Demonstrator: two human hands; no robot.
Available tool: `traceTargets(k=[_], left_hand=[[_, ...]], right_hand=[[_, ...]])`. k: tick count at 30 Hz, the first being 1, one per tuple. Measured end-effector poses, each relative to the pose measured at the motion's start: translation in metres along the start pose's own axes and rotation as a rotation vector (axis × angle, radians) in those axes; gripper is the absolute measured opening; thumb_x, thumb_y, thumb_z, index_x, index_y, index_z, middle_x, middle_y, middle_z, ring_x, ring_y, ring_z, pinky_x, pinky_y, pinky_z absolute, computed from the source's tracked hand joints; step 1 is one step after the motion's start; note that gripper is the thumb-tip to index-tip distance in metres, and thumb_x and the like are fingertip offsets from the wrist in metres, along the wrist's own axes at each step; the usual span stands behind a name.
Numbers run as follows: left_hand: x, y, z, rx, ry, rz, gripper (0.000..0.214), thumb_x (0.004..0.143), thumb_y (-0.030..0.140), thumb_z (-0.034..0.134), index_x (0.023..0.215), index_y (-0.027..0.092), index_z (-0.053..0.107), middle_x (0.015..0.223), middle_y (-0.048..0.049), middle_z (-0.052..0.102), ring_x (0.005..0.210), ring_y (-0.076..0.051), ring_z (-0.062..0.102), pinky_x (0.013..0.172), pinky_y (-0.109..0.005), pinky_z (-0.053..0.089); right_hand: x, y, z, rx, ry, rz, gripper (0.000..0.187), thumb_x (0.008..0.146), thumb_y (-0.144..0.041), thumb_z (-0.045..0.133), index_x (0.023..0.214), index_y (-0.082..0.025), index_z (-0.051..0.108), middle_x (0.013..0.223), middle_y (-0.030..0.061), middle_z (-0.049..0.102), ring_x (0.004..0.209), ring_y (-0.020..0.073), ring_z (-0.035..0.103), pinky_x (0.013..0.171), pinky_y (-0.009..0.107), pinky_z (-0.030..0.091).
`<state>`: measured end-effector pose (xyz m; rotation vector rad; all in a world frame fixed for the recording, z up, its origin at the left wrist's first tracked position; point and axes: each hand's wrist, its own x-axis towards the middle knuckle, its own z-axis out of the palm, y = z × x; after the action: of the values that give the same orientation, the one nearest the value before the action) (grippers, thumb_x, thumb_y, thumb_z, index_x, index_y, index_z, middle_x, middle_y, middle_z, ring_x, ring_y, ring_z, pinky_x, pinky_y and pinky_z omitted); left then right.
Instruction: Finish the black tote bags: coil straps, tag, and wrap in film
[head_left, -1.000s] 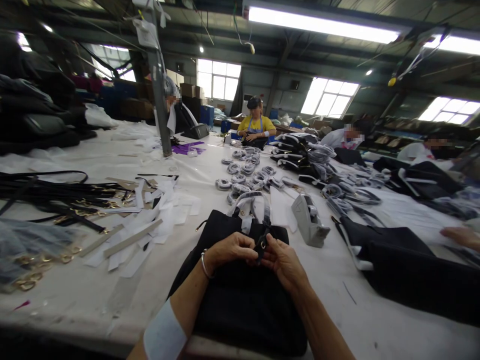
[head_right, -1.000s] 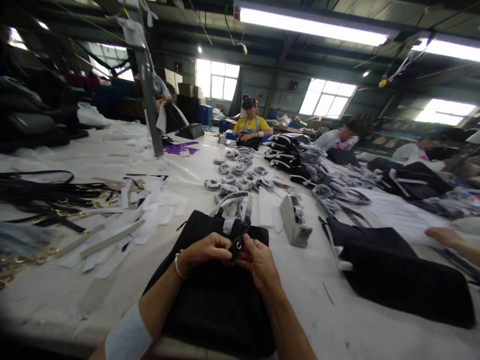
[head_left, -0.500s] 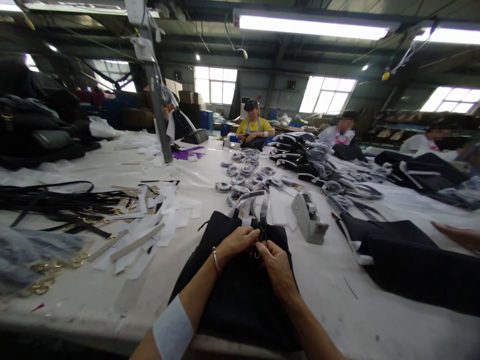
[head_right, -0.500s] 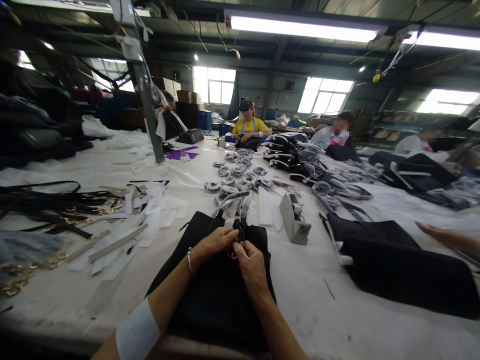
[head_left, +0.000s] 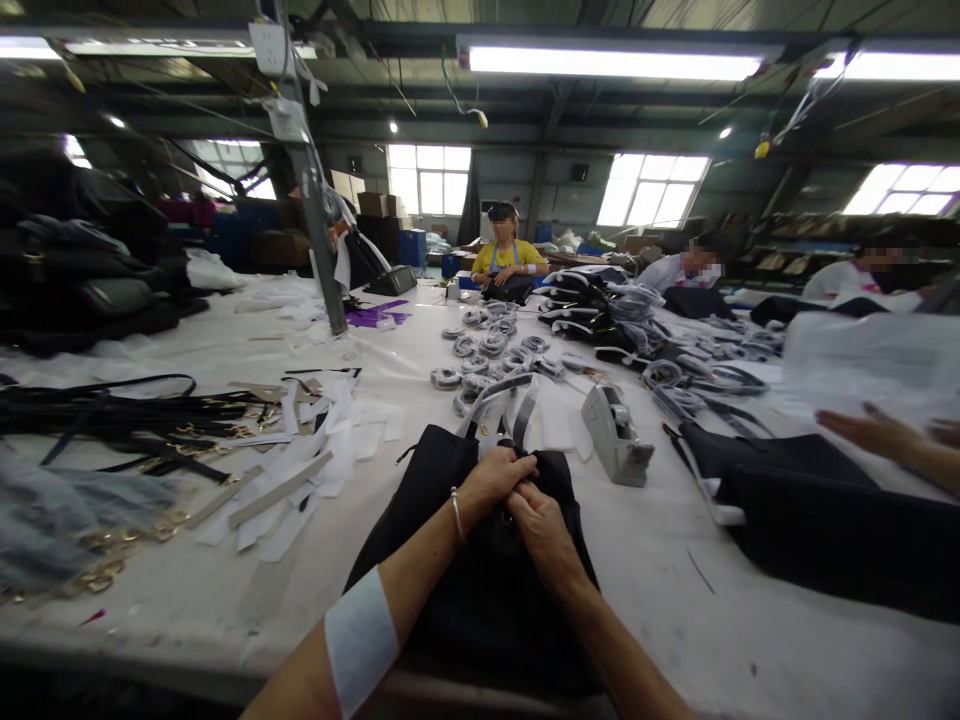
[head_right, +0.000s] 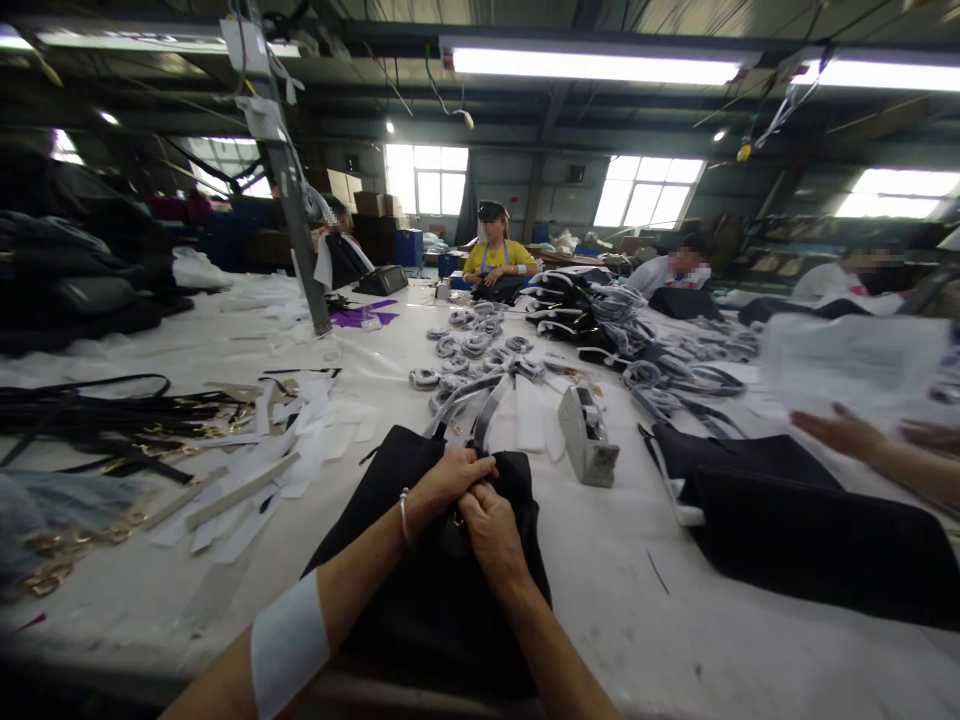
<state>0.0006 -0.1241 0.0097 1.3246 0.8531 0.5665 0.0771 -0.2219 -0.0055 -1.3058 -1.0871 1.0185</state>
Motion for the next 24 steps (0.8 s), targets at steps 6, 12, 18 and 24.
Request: traceTargets(k=[6, 12, 18, 24], left_hand=[[0.016, -0.003, 0.004, -0.13, -0.042, -0.099, 0.037, 0.077, 0.047, 0.069, 0.068, 0.013, 0.059, 0.057, -0.0002, 0.058, 0.056, -0.013, 0.061, 0.06, -0.025, 0.05], [0.008, -0.001, -0.02, -0.036, -0.056, -0.026, 0.054, 0.074, 0.065, 0.063, 0.082, 0.012, 0.062, 0.063, -0.0019, 0.06, 0.059, -0.015, 0.062, 0.056, -0.025, 0.049], [0.013, 0.022, -0.022, 0.204, 0.052, 0.17, 0.039, 0.072, 0.053, 0.07, 0.087, 0.017, 0.068, 0.067, 0.0023, 0.058, 0.059, -0.011, 0.052, 0.05, -0.021, 0.036], [0.033, 0.028, 0.0, 0.37, 0.29, 0.186, 0.027, 0.081, 0.032, 0.06, 0.06, 0.016, 0.065, 0.054, -0.0018, 0.053, 0.067, -0.018, 0.056, 0.06, -0.027, 0.036]], right_hand=[[-0.015, -0.012, -0.012, 0.062, -0.004, 0.132, 0.037, 0.076, -0.044, 0.062, 0.062, -0.021, 0.036, 0.055, -0.0078, 0.03, 0.05, 0.0071, 0.025, 0.043, 0.021, 0.021], [-0.02, 0.002, -0.013, 0.226, -0.127, 0.232, 0.035, 0.081, -0.051, 0.059, 0.073, -0.018, 0.054, 0.061, -0.002, 0.053, 0.053, 0.0109, 0.046, 0.046, 0.021, 0.037], [-0.015, 0.009, -0.015, 0.206, -0.101, 0.236, 0.036, 0.08, -0.052, 0.06, 0.073, -0.017, 0.058, 0.06, -0.0023, 0.053, 0.049, 0.0105, 0.046, 0.043, 0.022, 0.037], [-0.014, -0.011, -0.008, 0.155, -0.009, 0.147, 0.036, 0.078, -0.046, 0.063, 0.062, -0.019, 0.045, 0.052, -0.008, 0.036, 0.045, 0.0063, 0.032, 0.039, 0.019, 0.024]])
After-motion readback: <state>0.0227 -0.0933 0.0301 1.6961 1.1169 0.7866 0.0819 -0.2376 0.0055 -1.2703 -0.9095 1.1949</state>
